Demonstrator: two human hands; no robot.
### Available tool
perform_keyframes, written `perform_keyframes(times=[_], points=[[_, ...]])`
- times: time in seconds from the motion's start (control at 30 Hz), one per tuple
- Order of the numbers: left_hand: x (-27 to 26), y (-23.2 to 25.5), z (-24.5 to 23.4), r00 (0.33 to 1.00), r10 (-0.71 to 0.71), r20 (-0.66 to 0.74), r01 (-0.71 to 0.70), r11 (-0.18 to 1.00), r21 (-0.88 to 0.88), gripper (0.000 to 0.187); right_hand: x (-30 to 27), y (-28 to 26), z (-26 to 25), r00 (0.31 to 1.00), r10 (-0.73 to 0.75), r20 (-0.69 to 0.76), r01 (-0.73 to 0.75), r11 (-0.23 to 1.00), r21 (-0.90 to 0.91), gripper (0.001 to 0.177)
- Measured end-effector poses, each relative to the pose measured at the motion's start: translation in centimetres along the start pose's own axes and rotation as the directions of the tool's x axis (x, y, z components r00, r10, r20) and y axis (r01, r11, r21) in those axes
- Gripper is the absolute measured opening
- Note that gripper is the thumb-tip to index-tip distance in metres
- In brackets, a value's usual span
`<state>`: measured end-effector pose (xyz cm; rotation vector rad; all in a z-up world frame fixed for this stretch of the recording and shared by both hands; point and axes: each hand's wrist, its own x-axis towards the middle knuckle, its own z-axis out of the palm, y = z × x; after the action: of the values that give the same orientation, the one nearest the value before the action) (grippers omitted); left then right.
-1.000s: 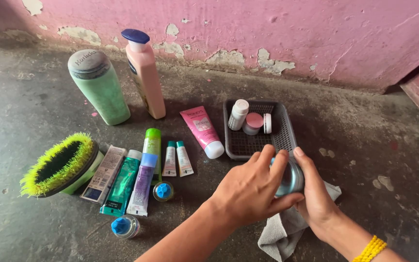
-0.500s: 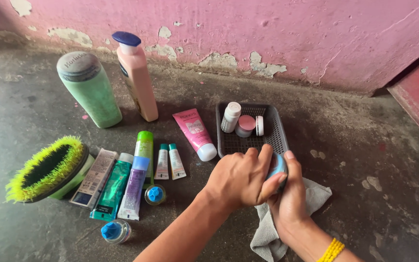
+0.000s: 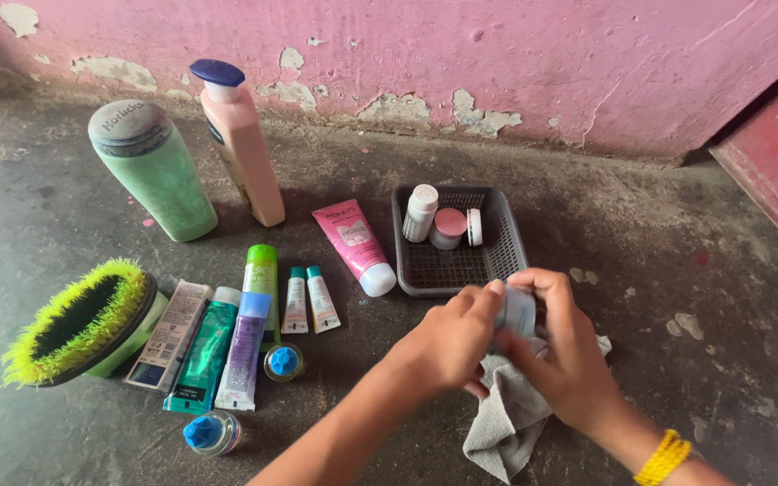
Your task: The person wipes the exterior of several small cosmetic jars and tubes with a gray cloth. They pick up each item, wipe it thoroughly, and place it into a gray plastic basket. The person handles multiple items one by one, including a pink jar, a white jar, and a blue jar.
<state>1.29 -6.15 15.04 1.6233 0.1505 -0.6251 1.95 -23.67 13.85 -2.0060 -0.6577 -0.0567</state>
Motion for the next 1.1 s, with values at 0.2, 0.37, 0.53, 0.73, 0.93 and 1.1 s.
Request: perform_keyframes(times=[0.2, 0.37, 0.53, 0.73, 0.93, 1.1], points=[[0.4, -1.0, -1.8, 0.977, -0.100, 0.188, 0.135, 0.973, -0.186, 0.077, 0.3, -1.1, -0.9, 0.986, -0.157, 0.062, 0.168, 0.959, -0.226, 0.073], [-0.1, -1.3, -1.6, 0.963, 0.256, 0.083, -0.241, 0.958, -0.158, 0.073, 0.7, -0.2, -1.5, 0.967, 0.227, 0.111, -0.244, 0.955, 0.170, 0.064], [0.1, -0.7, -0.4, 0.934, 0.354, -0.046, -0.350, 0.933, 0.082, 0.087, 0.7, 0.0, -2.3, 0.915, 0.381, 0.130, -0.399, 0.808, 0.434, 0.062], [0.7, -0.5, 0.0, 0.995, 0.096, 0.003, -0.091, 0.948, -0.304, 0.085, 0.5, -1.0, -2.3, 0.929, 0.345, 0.132, -0.369, 0.850, 0.376, 0.065], [0.3, -0.8, -1.2, 0.987, 0.124, 0.104, -0.065, 0.892, -0.446, 0.088, 0.0, -2.2, -1.8, 0.986, 0.161, 0.042, -0.165, 0.979, 0.121, 0.069], [0.4, -0.9, -1.9, 0.975, 0.211, -0.068, -0.221, 0.939, -0.264, 0.089, 1.3, -1.5, -1.9, 0.937, 0.304, 0.174, -0.349, 0.852, 0.391, 0.062]])
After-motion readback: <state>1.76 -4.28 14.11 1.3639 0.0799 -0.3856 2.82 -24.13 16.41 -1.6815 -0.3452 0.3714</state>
